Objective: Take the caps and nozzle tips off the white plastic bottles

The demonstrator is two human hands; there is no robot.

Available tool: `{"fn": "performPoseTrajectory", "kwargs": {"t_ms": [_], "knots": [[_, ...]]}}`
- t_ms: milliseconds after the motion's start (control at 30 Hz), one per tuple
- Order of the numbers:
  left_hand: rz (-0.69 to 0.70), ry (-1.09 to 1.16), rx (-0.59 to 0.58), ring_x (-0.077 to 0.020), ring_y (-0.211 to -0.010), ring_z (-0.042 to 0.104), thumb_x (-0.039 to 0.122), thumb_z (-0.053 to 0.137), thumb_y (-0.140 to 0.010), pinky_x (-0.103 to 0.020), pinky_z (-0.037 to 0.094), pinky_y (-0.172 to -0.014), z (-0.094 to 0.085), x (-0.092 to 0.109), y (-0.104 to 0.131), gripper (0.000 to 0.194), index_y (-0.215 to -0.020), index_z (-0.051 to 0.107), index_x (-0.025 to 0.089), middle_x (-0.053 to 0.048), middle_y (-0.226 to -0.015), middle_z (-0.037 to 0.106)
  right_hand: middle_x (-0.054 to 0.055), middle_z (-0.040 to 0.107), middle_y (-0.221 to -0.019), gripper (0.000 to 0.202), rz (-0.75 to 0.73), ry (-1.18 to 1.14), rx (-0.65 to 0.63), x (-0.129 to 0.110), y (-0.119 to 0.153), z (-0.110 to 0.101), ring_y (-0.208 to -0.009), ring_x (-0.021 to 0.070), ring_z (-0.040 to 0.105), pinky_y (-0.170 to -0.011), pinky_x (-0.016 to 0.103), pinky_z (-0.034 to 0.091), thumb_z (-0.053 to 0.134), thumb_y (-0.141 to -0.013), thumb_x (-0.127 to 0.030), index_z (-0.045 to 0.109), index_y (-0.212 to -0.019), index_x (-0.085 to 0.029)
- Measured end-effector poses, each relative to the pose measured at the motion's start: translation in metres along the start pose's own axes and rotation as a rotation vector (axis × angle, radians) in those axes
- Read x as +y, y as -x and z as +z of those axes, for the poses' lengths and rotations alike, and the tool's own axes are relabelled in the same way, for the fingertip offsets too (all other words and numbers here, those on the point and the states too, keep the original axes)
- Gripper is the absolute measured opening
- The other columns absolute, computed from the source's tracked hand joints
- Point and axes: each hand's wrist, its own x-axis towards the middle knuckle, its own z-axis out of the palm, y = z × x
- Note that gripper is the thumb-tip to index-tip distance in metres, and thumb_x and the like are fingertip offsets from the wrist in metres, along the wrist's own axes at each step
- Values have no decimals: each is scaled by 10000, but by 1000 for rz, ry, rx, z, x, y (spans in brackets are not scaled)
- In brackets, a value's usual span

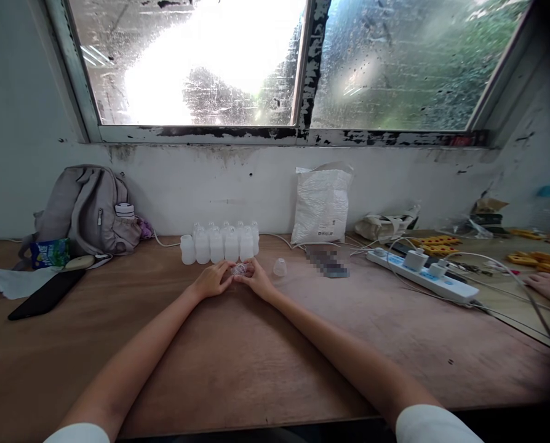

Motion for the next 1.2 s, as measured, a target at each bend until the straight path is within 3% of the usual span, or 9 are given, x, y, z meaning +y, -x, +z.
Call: {"fn": "performPoseTrajectory", "kwargs": {"t_ms": [200,367,500,733,900,1033,1200], "knots": [[22,-2,3,-191,-947,526,248,433,-775,-318,426,-819,1,1,0,334,-1105,405,205,-70,-1040,533,2,595,-751,525,3,-35,-21,3,-1,1,-627,125,578,-629,268,453,668,-581,-336,415,-1018,-192],[16,-19,-7,-184,-905,542,241,467,-746,-305,444,-788,1,1,0,310,-1051,438,198,-62,-1015,535,15,599,-738,348,40,-48,-6,1,-1,0,-601,122,569,-567,251,455,564,-681,-389,461,-942,-184],[32,-42,-27,-175,-907,538,231,471,-737,-293,445,-785,1,1,0,255,-992,485,218,-50,-1031,519,21,602,-761,308,45,-21,15,2,-1,-1,-573,117,565,-537,246,455,554,-688,-385,487,-912,-184],[32,-70,-26,-157,-831,549,271,450,-762,-268,450,-734,2,0,0,125,-831,521,194,-52,-988,521,41,600,-853,241,38,37,30,9,-5,0,-537,97,563,-529,244,459,521,-716,-268,525,-944,-191],[4,-114,-28,-149,-730,547,326,453,-765,-260,448,-655,2,0,0,161,-702,488,182,-47,-878,532,53,604,-884,318,54,80,52,13,-5,1,-561,107,571,-573,276,471,503,-694,-153,495,-1008,-200],[-23,-121,-14,-149,-702,539,308,459,-755,-261,442,-634,2,-1,-1,124,-732,472,187,-39,-827,533,49,607,-909,358,51,129,48,11,-4,-1,-651,122,582,-639,283,466,515,-640,-72,514,-974,-202],[-84,-107,-6,-160,-730,543,318,465,-749,-271,444,-647,-2,-9,5,144,-820,466,193,-32,-840,538,43,612,-803,252,49,204,33,6,-4,-2,-660,132,573,-657,280,450,506,-624,-50,566,-842,-161]]}}
